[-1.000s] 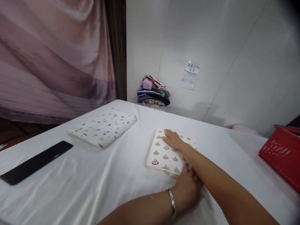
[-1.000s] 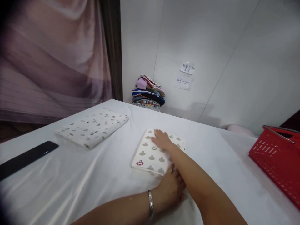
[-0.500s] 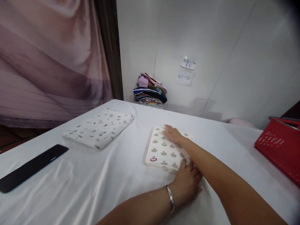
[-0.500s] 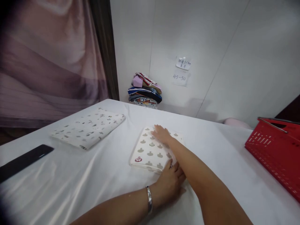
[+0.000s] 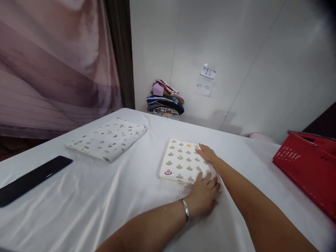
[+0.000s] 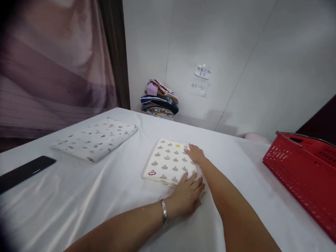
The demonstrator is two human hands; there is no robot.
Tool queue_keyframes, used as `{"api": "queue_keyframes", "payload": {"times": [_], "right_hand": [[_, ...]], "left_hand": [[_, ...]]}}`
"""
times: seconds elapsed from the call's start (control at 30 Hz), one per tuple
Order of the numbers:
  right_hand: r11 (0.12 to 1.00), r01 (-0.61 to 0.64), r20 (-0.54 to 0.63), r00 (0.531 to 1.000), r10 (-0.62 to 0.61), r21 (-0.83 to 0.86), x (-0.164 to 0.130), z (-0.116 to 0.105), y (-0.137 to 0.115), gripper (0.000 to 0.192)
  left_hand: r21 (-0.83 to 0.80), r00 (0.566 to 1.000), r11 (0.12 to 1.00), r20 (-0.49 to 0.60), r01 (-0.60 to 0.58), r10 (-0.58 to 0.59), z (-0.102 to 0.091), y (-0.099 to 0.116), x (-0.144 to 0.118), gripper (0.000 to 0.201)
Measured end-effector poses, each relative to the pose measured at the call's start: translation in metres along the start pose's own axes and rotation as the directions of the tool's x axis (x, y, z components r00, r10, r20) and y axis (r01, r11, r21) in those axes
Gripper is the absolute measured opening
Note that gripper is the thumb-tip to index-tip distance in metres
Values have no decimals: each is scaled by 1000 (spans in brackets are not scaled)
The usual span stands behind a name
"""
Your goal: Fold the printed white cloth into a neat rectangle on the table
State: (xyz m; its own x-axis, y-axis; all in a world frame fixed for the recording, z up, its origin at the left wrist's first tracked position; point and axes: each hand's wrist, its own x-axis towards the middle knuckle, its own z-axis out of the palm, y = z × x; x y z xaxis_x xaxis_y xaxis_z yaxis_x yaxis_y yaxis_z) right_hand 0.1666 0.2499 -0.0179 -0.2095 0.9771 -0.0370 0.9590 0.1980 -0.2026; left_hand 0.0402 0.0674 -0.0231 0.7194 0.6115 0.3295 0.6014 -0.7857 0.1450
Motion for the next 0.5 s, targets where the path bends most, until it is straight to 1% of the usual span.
{"api": "queue_keyframes", "payload": {"times": [0.13, 0.23, 0.3, 0.37, 0.43, 0.47, 0.5], "right_hand": [[998, -33, -49, 998, 36, 58, -14, 0, 1, 64], [985, -93, -82, 991, 106, 143, -39, 1, 3, 67], [966, -140, -84, 983, 161, 216, -59, 1, 4, 68], [925, -176, -74, 974, 212, 337, -80, 0, 3, 72], [856, -180, -65, 968, 241, 485, -100, 0, -1, 75], [818, -176, -68, 965, 253, 548, -109, 0, -3, 75], [785, -178, -73, 959, 272, 593, -117, 1, -5, 76]], "left_hand": [[-6, 1000, 1000, -4, -26, 26, -3, -2, -3, 56], [-18, 999, 999, -6, -45, 44, -5, -4, -5, 54], [-33, 999, 998, -19, -47, 46, -8, -6, -5, 49], [-57, 999, 997, -24, -48, 47, -15, -9, -4, 40], [-74, 1000, 997, -13, -26, 25, -25, -16, -2, 30], [-72, 1000, 997, -6, 9, -10, -31, -21, -2, 26], [-52, 997, 996, -23, 68, -69, -37, -28, -3, 24]]}}
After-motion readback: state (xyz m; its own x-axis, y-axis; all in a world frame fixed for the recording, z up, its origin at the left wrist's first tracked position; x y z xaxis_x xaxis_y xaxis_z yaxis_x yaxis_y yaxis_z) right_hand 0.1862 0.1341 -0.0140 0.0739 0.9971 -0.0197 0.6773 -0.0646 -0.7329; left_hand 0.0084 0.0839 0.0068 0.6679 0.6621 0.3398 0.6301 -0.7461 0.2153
